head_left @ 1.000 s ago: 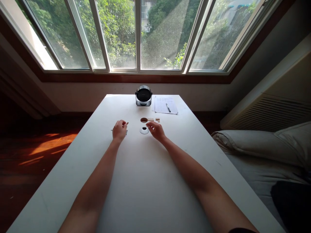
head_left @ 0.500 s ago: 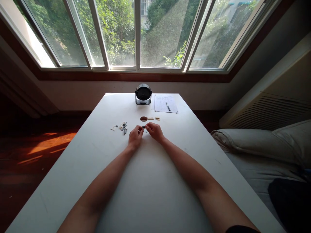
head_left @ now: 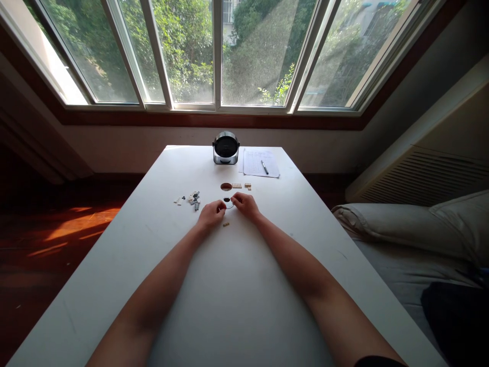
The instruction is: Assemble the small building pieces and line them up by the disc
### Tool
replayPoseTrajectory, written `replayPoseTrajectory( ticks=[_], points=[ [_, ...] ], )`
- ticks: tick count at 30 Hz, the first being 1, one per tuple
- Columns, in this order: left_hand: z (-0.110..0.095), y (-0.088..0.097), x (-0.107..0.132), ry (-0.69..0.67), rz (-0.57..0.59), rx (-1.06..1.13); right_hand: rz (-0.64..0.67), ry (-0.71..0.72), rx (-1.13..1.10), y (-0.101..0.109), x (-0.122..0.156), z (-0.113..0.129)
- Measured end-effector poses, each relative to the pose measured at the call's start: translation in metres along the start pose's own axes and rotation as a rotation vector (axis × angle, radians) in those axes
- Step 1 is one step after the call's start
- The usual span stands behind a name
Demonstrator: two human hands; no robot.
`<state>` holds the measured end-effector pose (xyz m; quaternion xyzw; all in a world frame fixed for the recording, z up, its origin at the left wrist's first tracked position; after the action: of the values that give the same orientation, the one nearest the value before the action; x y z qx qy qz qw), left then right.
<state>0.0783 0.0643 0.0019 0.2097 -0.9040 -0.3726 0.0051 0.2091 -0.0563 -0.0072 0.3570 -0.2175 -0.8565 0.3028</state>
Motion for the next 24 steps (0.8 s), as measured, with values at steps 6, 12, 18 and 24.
replayPoseTrajectory(
  ticks=[6, 12, 18, 24],
  points=[
    [-0.011, 0.013, 0.008, -0.242, 0.398, -0.106, -0.025, 0.002, 0.033, 0.001, 0.000, -0.001],
    [-0.013, 0.007, 0.008, -0.294, 0.362, -0.172, -0.026, 0.013, 0.038, 0.000, 0.001, 0.002],
    [-0.005, 0.003, 0.007, -0.221, 0.175, -0.158, 0.013, 0.004, 0.044, -0.004, 0.002, 0.003],
    [-0.008, -0.002, 0.006, -0.171, 0.129, -0.203, 0.018, 0.019, 0.041, -0.004, 0.002, 0.001]
  ],
)
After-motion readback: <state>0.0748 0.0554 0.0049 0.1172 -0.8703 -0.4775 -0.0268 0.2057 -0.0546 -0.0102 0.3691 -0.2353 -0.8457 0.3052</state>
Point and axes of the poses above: each hand's wrist, its own x-axis away from the middle knuckle, its own y-axis out of the back of the hand, z = x × y, the point moved 5 cm from there along -x, towards the middle knuckle, and after that the axes turned 7 degrees about y, right-handed, at the moved point
